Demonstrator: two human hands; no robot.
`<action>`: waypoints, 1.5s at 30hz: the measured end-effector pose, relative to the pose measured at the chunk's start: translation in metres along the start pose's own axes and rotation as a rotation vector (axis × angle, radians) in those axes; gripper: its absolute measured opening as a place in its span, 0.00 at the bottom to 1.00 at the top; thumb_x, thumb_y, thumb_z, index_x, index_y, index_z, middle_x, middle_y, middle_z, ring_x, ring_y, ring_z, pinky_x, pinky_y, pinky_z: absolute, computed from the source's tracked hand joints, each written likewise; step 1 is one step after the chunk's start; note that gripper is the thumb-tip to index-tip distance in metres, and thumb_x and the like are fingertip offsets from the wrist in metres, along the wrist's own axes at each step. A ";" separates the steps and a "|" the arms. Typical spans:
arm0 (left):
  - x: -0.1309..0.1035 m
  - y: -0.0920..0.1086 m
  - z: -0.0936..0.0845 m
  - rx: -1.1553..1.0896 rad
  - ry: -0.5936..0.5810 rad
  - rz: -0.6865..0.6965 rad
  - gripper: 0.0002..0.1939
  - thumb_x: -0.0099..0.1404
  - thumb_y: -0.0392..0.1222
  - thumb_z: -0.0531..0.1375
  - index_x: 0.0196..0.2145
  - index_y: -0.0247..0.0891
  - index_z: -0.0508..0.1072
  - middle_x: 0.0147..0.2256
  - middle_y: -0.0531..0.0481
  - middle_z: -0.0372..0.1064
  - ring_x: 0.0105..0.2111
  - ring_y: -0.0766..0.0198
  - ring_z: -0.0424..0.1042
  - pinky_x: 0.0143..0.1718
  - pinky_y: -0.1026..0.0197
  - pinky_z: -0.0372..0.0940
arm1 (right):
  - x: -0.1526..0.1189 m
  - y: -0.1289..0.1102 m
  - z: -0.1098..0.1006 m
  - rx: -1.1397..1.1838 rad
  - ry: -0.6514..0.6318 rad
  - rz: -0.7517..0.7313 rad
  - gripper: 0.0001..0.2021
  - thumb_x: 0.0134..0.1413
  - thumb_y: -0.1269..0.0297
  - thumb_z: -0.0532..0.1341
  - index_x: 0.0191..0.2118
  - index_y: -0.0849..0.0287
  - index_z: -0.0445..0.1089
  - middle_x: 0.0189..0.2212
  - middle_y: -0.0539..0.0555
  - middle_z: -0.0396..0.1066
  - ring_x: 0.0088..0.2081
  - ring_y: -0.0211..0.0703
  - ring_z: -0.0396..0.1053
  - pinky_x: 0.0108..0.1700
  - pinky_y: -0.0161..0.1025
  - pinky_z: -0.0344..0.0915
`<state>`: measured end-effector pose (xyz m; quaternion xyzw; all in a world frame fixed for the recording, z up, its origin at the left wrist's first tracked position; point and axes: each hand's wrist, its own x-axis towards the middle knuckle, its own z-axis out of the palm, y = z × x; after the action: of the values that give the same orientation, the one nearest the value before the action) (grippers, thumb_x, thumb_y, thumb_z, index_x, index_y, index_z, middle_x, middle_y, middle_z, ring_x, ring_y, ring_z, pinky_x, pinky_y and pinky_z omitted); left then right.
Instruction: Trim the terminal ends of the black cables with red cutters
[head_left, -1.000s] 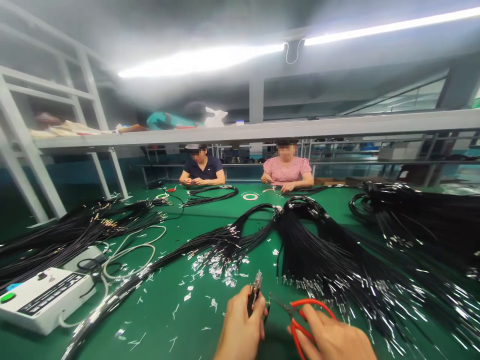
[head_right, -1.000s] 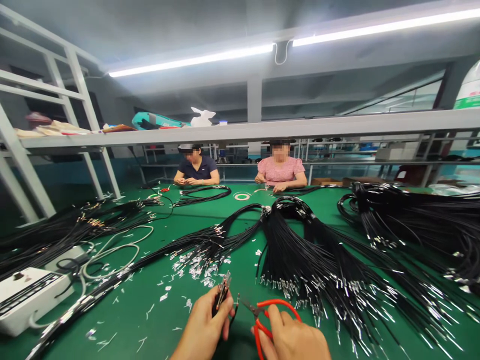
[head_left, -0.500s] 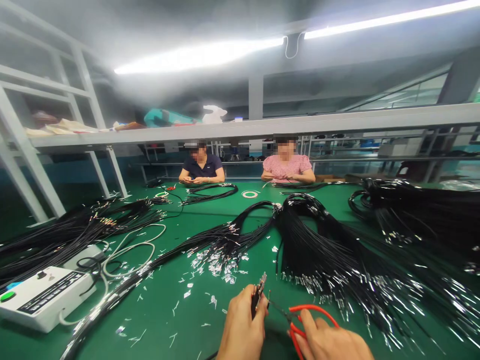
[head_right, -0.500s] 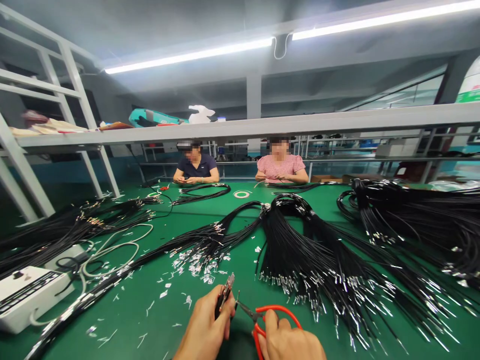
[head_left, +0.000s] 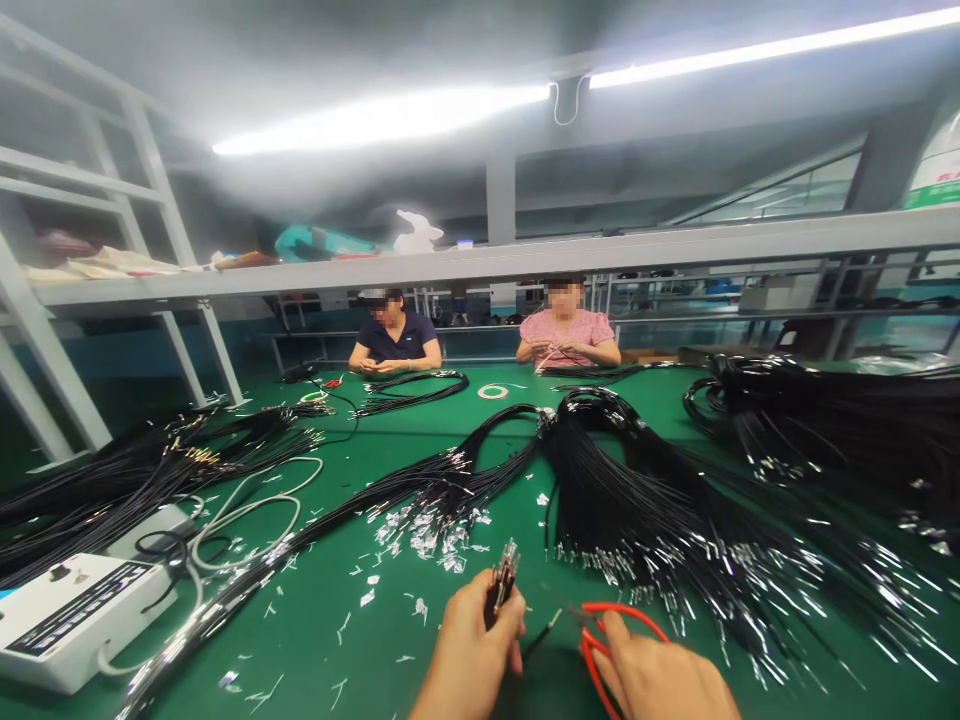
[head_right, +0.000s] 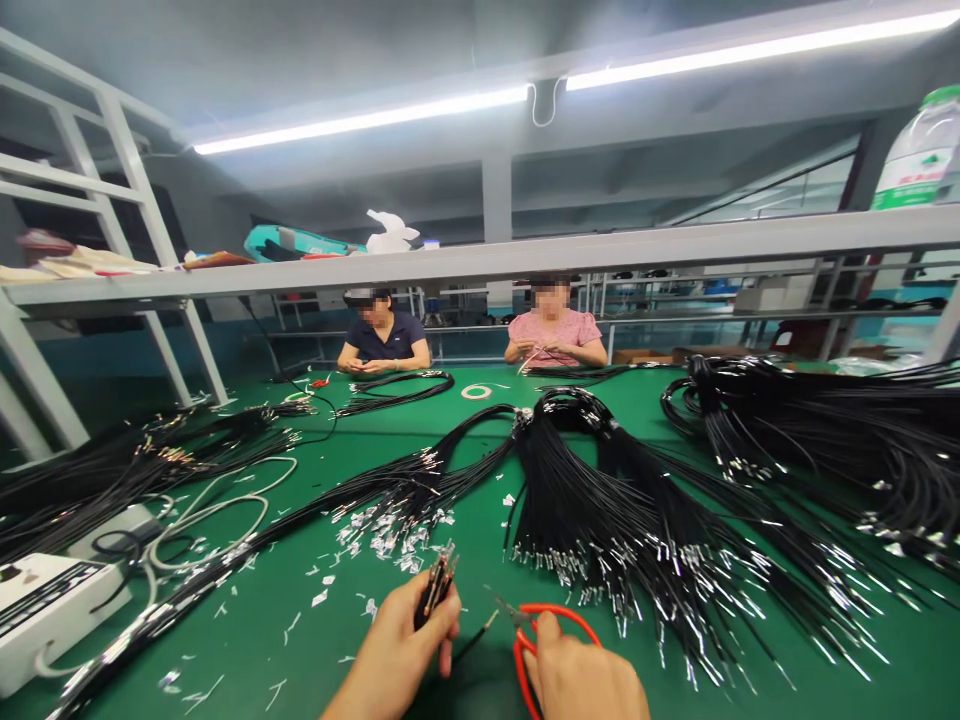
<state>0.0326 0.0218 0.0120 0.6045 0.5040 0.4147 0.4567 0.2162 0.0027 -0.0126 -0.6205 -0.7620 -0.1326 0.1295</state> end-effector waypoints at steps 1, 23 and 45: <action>0.000 0.001 -0.003 -0.053 -0.037 -0.022 0.07 0.57 0.41 0.52 0.25 0.37 0.60 0.21 0.56 0.62 0.16 0.70 0.64 0.20 0.67 0.54 | 0.002 0.001 -0.002 0.097 -0.022 0.050 0.09 0.51 0.62 0.53 0.32 0.57 0.69 0.13 0.54 0.70 0.16 0.47 0.69 0.16 0.34 0.49; -0.002 -0.002 0.001 -0.120 -0.231 -0.160 0.11 0.49 0.44 0.60 0.25 0.33 0.67 0.14 0.58 0.60 0.12 0.74 0.51 0.15 0.69 0.47 | 0.014 -0.021 0.006 1.691 -0.338 0.441 0.20 0.45 0.47 0.58 0.31 0.62 0.62 0.11 0.45 0.64 0.06 0.25 0.52 0.08 0.23 0.42; -0.004 -0.001 0.005 -0.188 -0.335 -0.106 0.18 0.54 0.56 0.54 0.23 0.37 0.63 0.11 0.64 0.45 0.11 0.75 0.44 0.13 0.69 0.41 | 0.011 -0.024 0.008 1.745 -0.317 0.500 0.21 0.41 0.46 0.59 0.27 0.61 0.60 0.10 0.43 0.62 0.07 0.22 0.50 0.09 0.23 0.41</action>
<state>0.0369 0.0175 0.0101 0.5925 0.4110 0.3288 0.6098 0.1900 0.0112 -0.0173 -0.4603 -0.4444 0.6075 0.4707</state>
